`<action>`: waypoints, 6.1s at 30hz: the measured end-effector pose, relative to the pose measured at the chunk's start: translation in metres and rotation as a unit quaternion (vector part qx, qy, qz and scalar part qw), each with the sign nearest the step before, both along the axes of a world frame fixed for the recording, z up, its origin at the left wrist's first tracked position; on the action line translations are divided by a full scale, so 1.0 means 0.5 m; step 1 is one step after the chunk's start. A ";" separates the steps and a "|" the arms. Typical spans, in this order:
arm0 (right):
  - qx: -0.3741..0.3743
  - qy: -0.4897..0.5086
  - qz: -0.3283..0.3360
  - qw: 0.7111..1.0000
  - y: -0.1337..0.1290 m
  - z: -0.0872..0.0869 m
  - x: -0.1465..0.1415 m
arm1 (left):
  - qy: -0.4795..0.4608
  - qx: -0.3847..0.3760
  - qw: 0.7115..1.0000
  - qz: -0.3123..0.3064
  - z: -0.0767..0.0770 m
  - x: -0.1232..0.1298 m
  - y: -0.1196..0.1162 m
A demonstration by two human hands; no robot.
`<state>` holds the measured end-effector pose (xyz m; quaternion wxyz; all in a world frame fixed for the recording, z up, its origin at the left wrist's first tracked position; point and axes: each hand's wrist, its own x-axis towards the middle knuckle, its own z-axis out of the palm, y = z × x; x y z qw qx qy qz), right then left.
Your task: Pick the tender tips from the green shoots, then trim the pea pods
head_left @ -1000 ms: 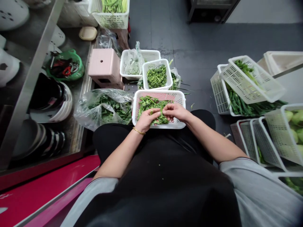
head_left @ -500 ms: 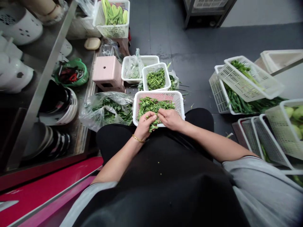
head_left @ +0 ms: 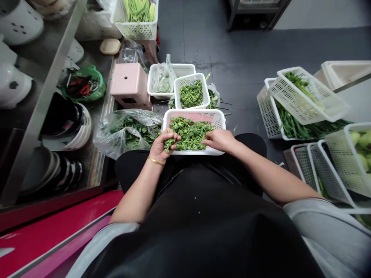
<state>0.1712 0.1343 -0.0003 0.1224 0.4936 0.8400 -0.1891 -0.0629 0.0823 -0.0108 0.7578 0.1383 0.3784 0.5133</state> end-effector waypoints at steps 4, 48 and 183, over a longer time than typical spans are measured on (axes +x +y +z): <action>-0.028 0.011 -0.002 1.000 0.026 -0.085 -0.101 | 0.105 -0.004 0.993 -0.047 -0.021 0.011 0.022; 0.094 0.121 0.081 0.985 0.024 -0.043 -0.039 | 0.126 -0.075 0.986 -0.086 -0.075 0.070 0.028; -0.172 0.246 0.009 0.954 -0.187 -0.075 0.090 | 0.267 -0.030 0.962 0.044 0.004 0.004 0.377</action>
